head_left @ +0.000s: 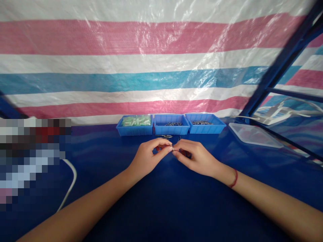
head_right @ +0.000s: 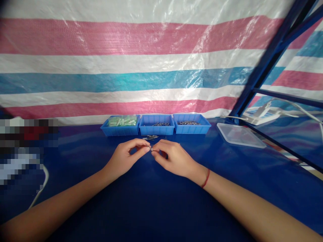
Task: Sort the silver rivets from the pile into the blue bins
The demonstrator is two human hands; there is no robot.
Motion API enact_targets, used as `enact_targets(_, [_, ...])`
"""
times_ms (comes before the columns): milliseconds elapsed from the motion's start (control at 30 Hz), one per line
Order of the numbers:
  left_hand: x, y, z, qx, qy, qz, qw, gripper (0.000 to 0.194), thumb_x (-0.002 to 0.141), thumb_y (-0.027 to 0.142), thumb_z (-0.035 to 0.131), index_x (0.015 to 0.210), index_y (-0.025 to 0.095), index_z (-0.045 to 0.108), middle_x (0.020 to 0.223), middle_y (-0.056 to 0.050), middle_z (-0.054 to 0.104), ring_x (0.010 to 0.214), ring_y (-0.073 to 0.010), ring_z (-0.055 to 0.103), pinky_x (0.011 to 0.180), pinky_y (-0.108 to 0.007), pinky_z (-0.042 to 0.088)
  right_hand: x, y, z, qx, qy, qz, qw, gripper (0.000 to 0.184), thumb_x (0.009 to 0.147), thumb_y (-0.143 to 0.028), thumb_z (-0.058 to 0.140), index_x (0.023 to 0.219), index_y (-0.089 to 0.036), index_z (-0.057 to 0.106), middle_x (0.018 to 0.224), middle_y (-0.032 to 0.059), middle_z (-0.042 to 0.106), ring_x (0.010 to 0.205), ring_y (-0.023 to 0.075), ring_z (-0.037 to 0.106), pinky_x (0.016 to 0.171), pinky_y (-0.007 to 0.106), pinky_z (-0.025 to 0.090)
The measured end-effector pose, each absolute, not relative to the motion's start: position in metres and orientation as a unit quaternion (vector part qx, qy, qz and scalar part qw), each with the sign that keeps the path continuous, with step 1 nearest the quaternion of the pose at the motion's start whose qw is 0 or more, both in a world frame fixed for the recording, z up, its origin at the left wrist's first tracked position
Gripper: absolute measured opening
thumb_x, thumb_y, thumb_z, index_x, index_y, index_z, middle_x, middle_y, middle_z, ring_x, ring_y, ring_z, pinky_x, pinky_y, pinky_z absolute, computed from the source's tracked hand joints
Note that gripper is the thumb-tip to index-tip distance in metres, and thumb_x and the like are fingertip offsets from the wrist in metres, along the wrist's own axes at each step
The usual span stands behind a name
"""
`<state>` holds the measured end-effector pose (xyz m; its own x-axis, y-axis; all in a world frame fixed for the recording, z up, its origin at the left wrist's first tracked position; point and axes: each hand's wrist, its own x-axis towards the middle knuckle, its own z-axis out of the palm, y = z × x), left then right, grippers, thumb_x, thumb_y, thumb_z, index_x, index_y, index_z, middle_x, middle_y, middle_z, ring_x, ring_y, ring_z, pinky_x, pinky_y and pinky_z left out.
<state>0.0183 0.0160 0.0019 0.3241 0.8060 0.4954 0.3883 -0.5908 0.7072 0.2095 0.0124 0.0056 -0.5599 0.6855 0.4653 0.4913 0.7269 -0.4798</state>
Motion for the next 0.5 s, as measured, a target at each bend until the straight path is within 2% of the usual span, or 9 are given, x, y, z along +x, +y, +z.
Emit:
enact_targets(233, [0.0176, 0.0162, 0.0015, 0.784, 0.393, 0.424, 0.226, 0.012, 0.083, 0.028, 0.057, 0.085, 0.020, 0.066, 0.079, 0.000, 0.070, 0.071, -0.0135, 0.064, 0.066, -0.024, 0.049, 0.2094, 0.0125, 0.0054, -0.334, -0.870, 0.152, 0.329, 0.011, 0.087, -0.023, 0.051, 0.087, -0.018, 0.061, 0.077, 0.0015, 0.060, 0.061, 0.0101, 0.053, 0.058, 0.022, 0.041])
enact_targets(500, [0.0187, 0.0149, 0.0028, 0.787, 0.382, 0.433, 0.219, 0.009, 0.083, 0.024, 0.056, 0.082, 0.019, 0.063, 0.078, 0.000, 0.068, 0.069, -0.0123, 0.061, 0.064, -0.023, 0.047, 0.2085, 0.0120, 0.0052, -0.332, -0.866, 0.151, 0.343, 0.012, 0.087, -0.023, 0.051, 0.084, -0.018, 0.062, 0.075, 0.0017, 0.061, 0.061, 0.0103, 0.054, 0.058, 0.022, 0.042])
